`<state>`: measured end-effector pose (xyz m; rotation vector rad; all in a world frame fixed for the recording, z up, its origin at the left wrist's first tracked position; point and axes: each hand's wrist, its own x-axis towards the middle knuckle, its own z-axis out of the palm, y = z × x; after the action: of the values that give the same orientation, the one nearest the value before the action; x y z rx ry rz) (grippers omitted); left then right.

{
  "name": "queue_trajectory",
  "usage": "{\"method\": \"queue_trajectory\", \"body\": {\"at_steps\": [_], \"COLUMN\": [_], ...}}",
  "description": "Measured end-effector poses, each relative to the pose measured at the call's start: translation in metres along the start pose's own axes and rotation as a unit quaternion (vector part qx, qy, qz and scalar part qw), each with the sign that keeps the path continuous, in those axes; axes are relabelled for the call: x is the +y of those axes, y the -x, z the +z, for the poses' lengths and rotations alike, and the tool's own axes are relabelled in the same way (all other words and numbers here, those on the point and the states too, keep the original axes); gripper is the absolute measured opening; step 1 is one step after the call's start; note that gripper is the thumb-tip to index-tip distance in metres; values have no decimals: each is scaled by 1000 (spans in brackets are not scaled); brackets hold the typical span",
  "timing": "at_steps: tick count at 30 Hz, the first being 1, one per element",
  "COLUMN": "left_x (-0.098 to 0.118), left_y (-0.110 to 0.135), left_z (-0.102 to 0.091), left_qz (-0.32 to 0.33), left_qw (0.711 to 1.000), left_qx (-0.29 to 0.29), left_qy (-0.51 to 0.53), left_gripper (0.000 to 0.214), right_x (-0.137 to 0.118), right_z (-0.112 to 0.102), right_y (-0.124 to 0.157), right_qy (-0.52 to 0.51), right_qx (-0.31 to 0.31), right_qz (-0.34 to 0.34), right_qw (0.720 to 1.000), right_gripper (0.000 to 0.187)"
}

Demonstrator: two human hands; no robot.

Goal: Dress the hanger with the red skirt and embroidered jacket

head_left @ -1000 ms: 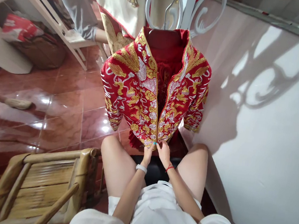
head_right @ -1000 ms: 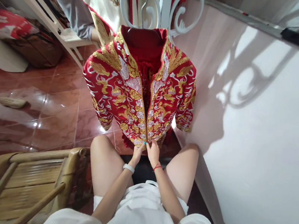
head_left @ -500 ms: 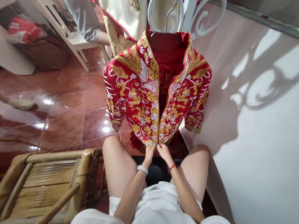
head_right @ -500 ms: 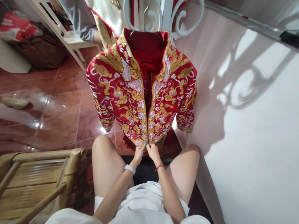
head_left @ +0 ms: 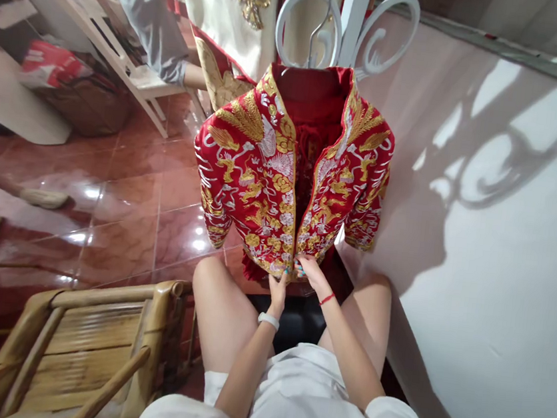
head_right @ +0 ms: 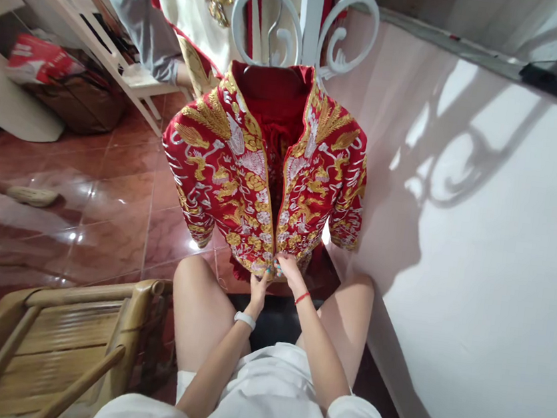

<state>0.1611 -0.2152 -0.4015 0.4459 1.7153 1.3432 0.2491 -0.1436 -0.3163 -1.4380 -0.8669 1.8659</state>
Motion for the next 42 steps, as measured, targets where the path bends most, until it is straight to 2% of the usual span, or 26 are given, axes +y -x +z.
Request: {"method": "queue_trajectory", "body": {"at_steps": [2,4,6,8,9,11,14,17,21,26,30,32,37,40,42], "left_x": [7,18,30,40,43,44,41,40,43,46,64,80,109,110,107], "left_y": [8,13,12,7,4,0,-3,-6,-13,-9,-4,-7,-21,-26,-28], "left_z": [-4,-6,-4,3,7,16,25,26,28,30,23,20,28,36,40], "left_qz": [25,113,243,335,355,360,343,341,351,349,358,362,362,368,377], "left_qw": [994,971,917,853,830,808,801,798,801,803,820,821,791,766,742], "left_qx": [91,130,86,5,-20,-28,-9,-20,-22,0,42,36,-50,-54,-43], "left_qy": [-55,-165,-304,-401,-430,-466,-491,-496,-486,-483,-445,-441,-491,-525,-552], "left_gripper": [81,98,97,86,80,74,71,71,66,59,77,81,74,71,66], "right_x": [2,5,7,9,10,11,10,0,-33,-72,-70,-63,-58,-70,-88], "right_z": [4,7,11,13,14,16,16,13,10,16,25,28,30,25,21], "right_y": [8,15,19,19,18,17,17,18,14,14,23,27,28,25,23], "right_qy": [11,19,25,32,36,44,49,40,10,-26,-50,-55,-39,-27,-22], "right_qx": [1,4,12,20,23,31,37,16,-17,-33,4,8,4,0,-11], "right_qz": [11,17,16,12,8,-4,-9,16,28,-28,-56,-49,-50,-42,-39], "right_qw": [1000,1000,999,999,999,999,998,999,999,999,997,997,998,999,999], "right_gripper": [20,16,16,17,18,22,24,21,21,19,18,18,19,21,22]}}
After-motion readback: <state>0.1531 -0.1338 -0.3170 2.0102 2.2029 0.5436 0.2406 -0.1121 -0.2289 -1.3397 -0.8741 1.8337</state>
